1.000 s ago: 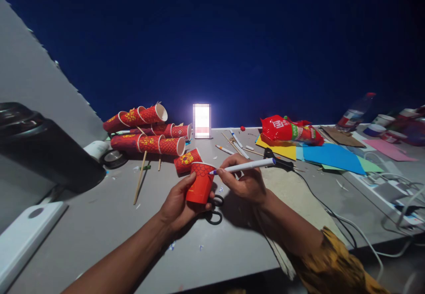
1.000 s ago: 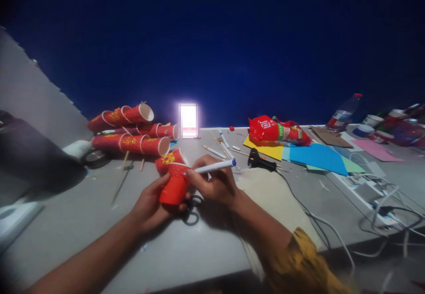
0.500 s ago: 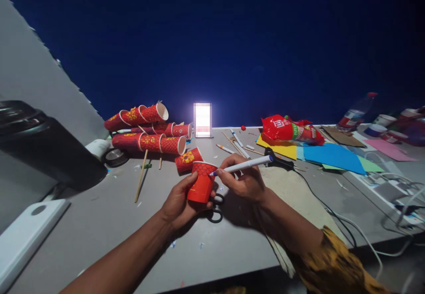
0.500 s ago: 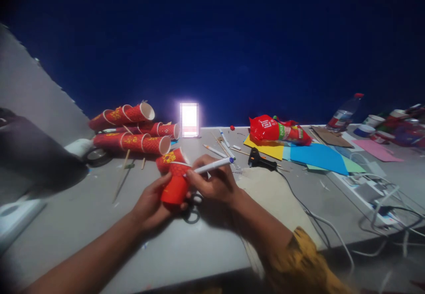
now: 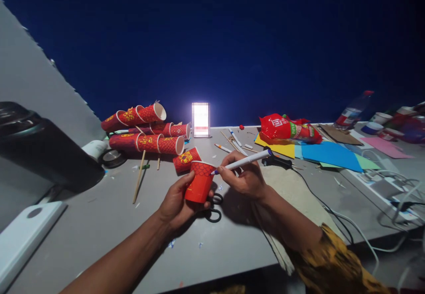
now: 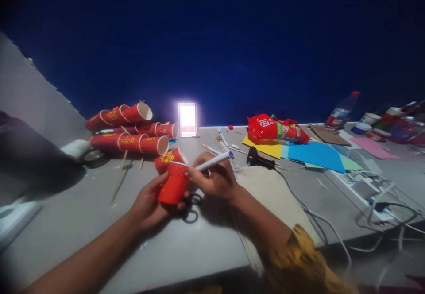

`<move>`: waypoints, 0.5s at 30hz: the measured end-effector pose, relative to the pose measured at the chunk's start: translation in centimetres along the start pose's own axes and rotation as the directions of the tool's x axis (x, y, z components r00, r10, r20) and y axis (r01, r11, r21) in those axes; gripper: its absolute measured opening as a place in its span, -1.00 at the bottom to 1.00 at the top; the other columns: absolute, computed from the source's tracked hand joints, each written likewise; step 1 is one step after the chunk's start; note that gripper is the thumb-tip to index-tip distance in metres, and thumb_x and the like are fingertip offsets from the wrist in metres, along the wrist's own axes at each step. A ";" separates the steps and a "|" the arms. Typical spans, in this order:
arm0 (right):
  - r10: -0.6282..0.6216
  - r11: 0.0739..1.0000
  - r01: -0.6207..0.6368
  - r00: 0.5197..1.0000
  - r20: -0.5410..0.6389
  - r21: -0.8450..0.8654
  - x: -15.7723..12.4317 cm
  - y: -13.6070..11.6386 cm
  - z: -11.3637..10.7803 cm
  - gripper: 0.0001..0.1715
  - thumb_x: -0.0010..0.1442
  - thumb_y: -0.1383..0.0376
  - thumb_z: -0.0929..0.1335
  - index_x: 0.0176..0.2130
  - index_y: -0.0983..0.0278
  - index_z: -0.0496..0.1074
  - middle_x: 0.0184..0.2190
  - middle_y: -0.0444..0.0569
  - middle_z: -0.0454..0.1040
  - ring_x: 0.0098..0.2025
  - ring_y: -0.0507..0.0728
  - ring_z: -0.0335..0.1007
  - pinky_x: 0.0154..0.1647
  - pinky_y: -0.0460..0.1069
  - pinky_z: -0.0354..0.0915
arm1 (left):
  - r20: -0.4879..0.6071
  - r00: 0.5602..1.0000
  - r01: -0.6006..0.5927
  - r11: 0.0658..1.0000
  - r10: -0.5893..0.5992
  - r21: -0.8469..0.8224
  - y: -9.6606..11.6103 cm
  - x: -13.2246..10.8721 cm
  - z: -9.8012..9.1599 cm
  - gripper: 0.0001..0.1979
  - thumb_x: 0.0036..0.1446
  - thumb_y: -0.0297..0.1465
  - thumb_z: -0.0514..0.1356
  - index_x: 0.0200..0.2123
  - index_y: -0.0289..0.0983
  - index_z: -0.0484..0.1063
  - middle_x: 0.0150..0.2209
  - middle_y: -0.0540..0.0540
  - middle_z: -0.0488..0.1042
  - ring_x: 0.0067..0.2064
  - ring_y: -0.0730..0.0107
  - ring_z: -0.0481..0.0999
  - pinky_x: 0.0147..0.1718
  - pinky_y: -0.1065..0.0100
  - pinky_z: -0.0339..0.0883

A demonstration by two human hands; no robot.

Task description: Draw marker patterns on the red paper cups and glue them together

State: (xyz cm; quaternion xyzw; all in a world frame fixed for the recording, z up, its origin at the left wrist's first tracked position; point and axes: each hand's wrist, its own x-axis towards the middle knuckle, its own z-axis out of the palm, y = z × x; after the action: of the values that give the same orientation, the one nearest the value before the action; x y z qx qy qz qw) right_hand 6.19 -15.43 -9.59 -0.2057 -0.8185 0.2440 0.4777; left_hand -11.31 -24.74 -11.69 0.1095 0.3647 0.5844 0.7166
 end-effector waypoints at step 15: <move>0.001 0.999 0.001 0.998 -0.064 0.036 -0.1 -0.7 0.1 -0.85 0.23 0.32 0.40 -0.40 0.23 0.41 -0.58 -0.21 0.37 -0.58 -0.02 0.24 -0.56 -0.10 0.18 | 0.070 0.997 0.039 0.999 -0.038 -0.006 -0.3 0.2 -0.8 -0.65 0.28 -0.26 0.17 -0.05 -0.43 0.47 -0.24 -0.32 0.59 -0.34 0.13 0.60 -0.47 0.22 0.50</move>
State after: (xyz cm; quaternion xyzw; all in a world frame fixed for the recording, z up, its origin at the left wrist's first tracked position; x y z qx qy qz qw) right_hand 6.08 -16.06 -9.23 -0.2048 -0.7984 0.2519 0.5070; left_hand -11.61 -24.82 -12.51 0.1201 0.3392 0.5676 0.7405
